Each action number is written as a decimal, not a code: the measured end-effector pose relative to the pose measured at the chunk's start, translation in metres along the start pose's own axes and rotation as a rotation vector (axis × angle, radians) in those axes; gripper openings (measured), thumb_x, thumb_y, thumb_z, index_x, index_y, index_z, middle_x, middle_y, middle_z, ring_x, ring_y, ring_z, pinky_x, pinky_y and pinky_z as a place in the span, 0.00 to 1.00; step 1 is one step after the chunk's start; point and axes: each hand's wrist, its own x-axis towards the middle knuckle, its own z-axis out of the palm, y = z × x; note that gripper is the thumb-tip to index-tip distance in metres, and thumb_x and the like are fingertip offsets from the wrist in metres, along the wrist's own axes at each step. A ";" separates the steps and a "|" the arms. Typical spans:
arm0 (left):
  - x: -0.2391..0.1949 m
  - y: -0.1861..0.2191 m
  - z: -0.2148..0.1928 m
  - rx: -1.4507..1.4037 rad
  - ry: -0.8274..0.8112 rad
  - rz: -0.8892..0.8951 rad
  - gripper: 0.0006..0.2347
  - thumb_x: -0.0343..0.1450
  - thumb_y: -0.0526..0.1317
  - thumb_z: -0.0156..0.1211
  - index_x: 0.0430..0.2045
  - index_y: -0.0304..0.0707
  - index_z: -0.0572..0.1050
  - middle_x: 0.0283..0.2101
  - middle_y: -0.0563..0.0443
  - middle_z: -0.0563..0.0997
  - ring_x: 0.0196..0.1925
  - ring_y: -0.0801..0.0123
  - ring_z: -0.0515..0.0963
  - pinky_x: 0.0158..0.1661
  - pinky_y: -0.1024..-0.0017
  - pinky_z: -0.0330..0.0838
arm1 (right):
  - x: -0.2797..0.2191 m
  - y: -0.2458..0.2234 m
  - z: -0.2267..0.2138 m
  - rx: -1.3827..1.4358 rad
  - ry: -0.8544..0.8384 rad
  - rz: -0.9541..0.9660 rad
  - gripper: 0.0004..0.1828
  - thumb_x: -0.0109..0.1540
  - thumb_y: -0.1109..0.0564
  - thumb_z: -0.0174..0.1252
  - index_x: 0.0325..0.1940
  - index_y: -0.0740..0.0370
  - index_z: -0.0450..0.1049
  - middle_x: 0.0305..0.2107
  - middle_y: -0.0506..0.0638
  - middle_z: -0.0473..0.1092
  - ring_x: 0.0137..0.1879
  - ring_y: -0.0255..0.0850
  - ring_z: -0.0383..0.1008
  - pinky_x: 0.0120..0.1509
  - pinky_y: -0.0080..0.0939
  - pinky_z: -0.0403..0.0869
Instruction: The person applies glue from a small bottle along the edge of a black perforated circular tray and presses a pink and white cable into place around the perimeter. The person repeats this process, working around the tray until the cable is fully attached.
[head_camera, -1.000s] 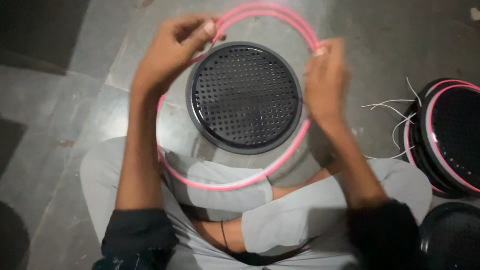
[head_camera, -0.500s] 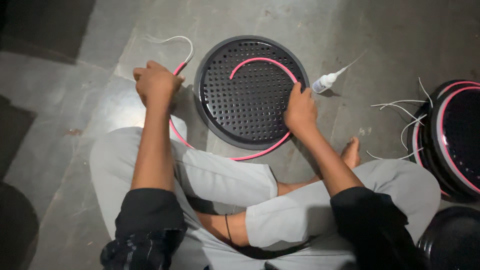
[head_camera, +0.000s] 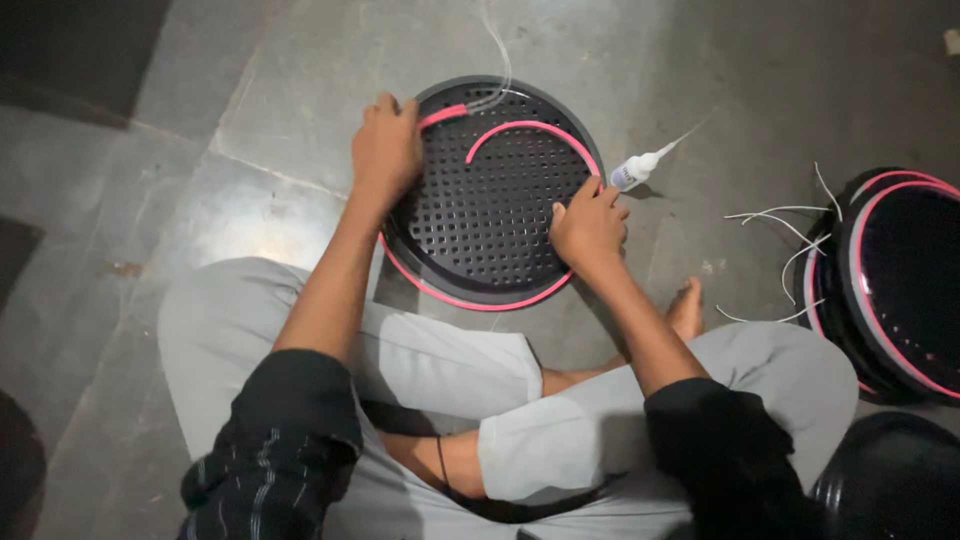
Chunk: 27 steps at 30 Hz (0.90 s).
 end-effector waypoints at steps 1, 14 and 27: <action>-0.002 0.004 0.000 0.008 -0.004 0.041 0.11 0.65 0.30 0.60 0.40 0.33 0.77 0.44 0.34 0.78 0.46 0.42 0.76 0.39 0.51 0.76 | 0.000 -0.001 0.000 0.002 0.008 -0.011 0.40 0.62 0.44 0.64 0.65 0.71 0.54 0.56 0.73 0.58 0.57 0.75 0.66 0.55 0.71 0.71; 0.003 -0.033 -0.019 -0.094 -0.402 -0.379 0.12 0.54 0.33 0.72 0.27 0.28 0.80 0.36 0.27 0.80 0.42 0.36 0.81 0.43 0.50 0.77 | 0.007 0.017 -0.001 0.039 0.006 -0.145 0.35 0.61 0.50 0.67 0.61 0.70 0.57 0.57 0.70 0.60 0.54 0.79 0.68 0.55 0.72 0.70; 0.045 -0.022 0.035 -0.300 -0.161 -0.004 0.04 0.60 0.30 0.68 0.23 0.28 0.80 0.34 0.32 0.80 0.40 0.39 0.79 0.43 0.51 0.74 | 0.017 0.024 0.008 -0.223 0.138 -0.127 0.18 0.57 0.65 0.61 0.50 0.71 0.68 0.46 0.69 0.71 0.47 0.66 0.76 0.51 0.57 0.77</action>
